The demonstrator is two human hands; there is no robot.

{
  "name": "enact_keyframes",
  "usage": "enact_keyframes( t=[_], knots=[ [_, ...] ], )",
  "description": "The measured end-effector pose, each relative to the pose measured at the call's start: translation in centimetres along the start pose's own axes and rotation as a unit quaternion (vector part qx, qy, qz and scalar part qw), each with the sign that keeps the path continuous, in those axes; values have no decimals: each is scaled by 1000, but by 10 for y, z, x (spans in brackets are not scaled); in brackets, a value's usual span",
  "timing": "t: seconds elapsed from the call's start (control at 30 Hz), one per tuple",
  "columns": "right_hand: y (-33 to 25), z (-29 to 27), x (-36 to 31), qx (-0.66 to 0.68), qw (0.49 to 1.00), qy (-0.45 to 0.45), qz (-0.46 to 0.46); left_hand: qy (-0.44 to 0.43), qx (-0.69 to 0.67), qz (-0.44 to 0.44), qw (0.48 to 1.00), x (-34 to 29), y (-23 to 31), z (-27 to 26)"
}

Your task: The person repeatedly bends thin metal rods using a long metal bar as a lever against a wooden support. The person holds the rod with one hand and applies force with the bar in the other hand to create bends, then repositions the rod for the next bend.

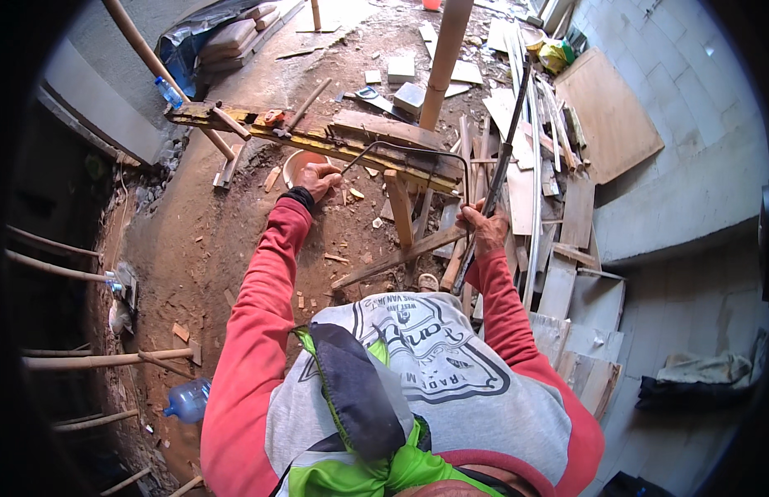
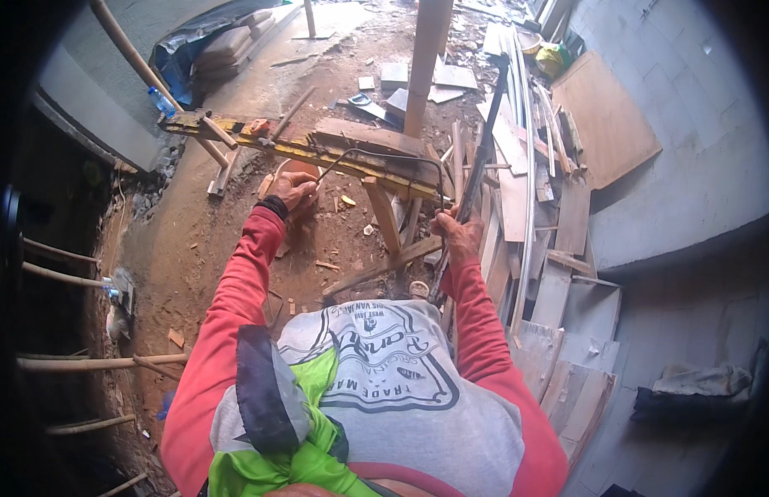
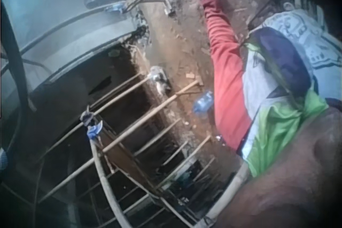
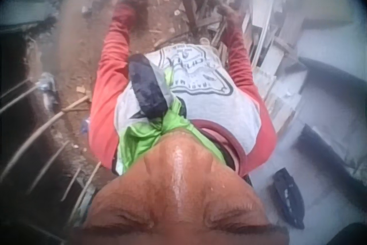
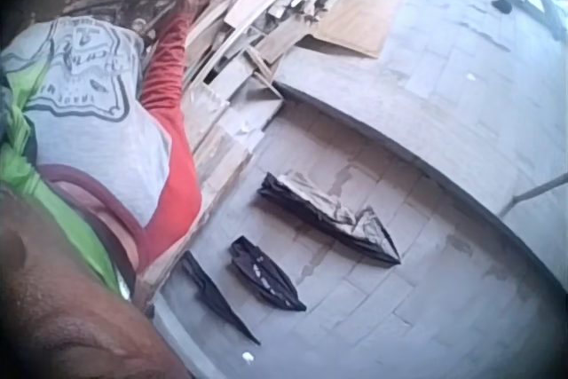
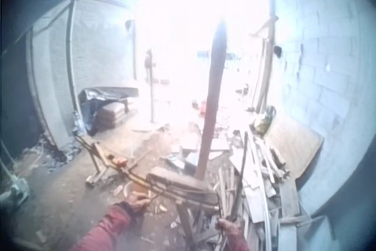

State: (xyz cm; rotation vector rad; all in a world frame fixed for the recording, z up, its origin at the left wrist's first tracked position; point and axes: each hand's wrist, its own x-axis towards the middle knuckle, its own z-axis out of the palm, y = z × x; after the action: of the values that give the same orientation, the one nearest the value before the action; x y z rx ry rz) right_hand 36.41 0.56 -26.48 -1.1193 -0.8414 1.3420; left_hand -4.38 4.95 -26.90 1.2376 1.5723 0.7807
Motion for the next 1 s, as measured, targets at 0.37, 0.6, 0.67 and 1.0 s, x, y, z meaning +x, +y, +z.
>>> enact_keyframes(
  t=[0.37, 0.6, 0.67, 1.0],
  knots=[
    [21, -18, 13, 31, 998, -12, 59, 107, 79, 51, 990, 20, -20, 19],
    [41, -9, 24, 29, 997, -7, 71, 170, 137, 37, 975, 36, -8, 20],
    [40, -2, 28, 29, 997, -1, 74, 181, 167, 39, 968, 41, -3, 18],
    [46, 12, 70, 38, 997, 5, 71, 204, 223, 39, 952, 75, 18, 8]
  ],
)
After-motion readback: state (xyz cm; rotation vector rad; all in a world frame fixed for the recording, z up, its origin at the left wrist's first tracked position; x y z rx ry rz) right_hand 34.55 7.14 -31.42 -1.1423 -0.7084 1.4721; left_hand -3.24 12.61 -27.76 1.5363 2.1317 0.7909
